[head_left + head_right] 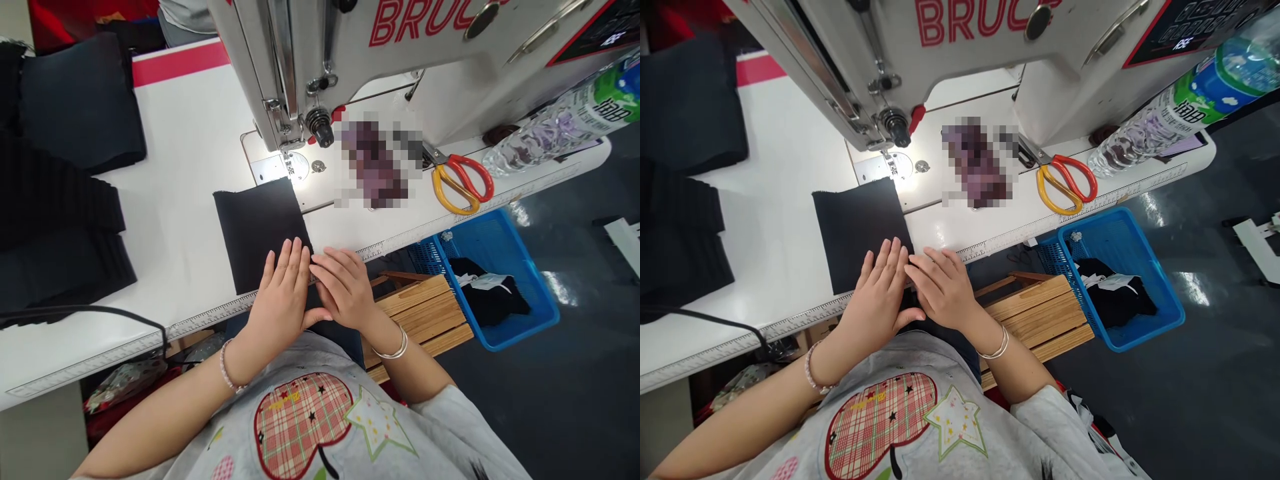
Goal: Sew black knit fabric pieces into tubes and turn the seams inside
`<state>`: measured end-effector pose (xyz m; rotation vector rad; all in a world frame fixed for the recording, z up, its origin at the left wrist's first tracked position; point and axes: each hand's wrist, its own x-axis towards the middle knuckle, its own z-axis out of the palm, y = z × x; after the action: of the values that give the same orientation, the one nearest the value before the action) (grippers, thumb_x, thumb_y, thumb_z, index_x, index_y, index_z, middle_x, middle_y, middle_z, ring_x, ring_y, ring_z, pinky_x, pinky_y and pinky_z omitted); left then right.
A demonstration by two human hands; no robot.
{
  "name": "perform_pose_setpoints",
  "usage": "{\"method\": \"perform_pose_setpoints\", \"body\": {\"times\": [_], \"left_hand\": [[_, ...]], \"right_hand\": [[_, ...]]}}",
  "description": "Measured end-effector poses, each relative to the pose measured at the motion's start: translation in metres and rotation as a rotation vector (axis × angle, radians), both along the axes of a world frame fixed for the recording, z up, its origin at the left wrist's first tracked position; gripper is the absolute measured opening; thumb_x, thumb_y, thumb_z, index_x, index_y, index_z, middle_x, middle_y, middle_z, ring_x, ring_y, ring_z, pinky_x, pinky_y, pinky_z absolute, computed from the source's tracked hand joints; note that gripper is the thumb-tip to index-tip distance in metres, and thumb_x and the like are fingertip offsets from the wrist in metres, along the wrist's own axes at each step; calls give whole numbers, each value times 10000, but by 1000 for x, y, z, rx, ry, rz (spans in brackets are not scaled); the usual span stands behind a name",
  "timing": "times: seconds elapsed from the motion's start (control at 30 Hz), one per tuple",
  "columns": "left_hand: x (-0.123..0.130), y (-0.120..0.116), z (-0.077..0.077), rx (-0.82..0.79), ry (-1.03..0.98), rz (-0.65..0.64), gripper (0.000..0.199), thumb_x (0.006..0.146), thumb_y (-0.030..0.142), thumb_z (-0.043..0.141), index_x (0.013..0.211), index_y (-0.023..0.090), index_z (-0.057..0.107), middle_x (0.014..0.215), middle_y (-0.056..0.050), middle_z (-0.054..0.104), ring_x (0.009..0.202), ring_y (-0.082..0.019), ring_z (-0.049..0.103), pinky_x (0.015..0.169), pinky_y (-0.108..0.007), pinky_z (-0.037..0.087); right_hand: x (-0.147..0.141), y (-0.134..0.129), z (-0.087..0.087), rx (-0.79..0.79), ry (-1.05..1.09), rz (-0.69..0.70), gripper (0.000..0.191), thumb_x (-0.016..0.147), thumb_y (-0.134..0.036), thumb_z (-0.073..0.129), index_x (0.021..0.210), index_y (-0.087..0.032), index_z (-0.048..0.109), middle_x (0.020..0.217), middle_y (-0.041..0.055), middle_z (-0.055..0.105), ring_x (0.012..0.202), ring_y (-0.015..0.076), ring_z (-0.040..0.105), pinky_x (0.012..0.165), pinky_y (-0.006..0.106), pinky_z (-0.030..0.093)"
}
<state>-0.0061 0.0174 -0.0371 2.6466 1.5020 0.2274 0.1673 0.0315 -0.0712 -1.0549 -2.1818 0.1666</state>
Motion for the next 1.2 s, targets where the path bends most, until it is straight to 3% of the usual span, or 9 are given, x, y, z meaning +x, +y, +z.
{"method": "perform_pose_setpoints", "body": {"times": [0.13,0.23,0.37,0.5,0.6,0.73,0.9,1.2], "left_hand": [[-9,6,12,-89,-130,-11,808,955,520,377,1519,24,78,1500,-265,376,1436,-369,295,1104,-549,342],[-20,25,25,-84,-153,-24,591,976,318,398,1503,117,223,1339,-184,560,1281,-309,492,990,-476,461],[-35,64,34,26,85,-191,467,940,163,403,1405,134,433,1056,-143,662,924,-267,610,750,-421,499],[-45,93,32,201,180,-387,361,914,109,433,1244,147,574,1227,-137,634,1077,-288,577,836,-444,471],[-48,101,29,251,144,-472,300,889,94,467,1156,126,601,1127,-118,678,1058,-276,583,862,-435,466],[-48,109,27,206,112,-439,289,865,100,482,1133,104,590,965,-117,683,884,-245,596,766,-391,486],[-47,124,25,134,149,-428,461,858,96,454,1317,117,482,1282,-161,601,776,-210,561,678,-374,488],[-54,125,18,155,-12,-406,292,836,94,537,1120,160,549,1186,-135,651,798,-216,586,674,-364,495]], "right_hand": [[-6,3,0,54,-107,-18,312,938,-230,517,1230,-206,624,1210,57,684,1255,233,511,1073,435,336],[-8,4,0,63,-145,-26,289,930,-226,540,1197,-228,651,1207,46,686,1249,238,514,1071,440,318],[-8,5,0,77,-132,-33,282,916,-199,563,1178,-237,662,1189,30,692,1227,232,527,1057,440,322],[-8,6,-3,65,-113,-32,263,925,-201,556,1158,-247,668,1189,15,693,1232,225,526,1053,440,322],[-9,5,-6,76,-89,-47,245,921,-210,571,1138,-249,677,1194,3,696,1230,225,532,1052,444,330],[-10,5,-8,60,-65,-66,233,914,-233,592,1126,-260,684,1203,-16,694,1228,222,537,1049,440,341],[-10,5,-9,46,-60,-63,222,919,-251,593,1117,-279,691,1220,-43,687,1236,210,531,1054,424,346],[-12,3,-16,68,-12,-69,231,919,-264,591,1128,-260,689,1240,-11,675,1253,219,515,1079,417,321]]}}
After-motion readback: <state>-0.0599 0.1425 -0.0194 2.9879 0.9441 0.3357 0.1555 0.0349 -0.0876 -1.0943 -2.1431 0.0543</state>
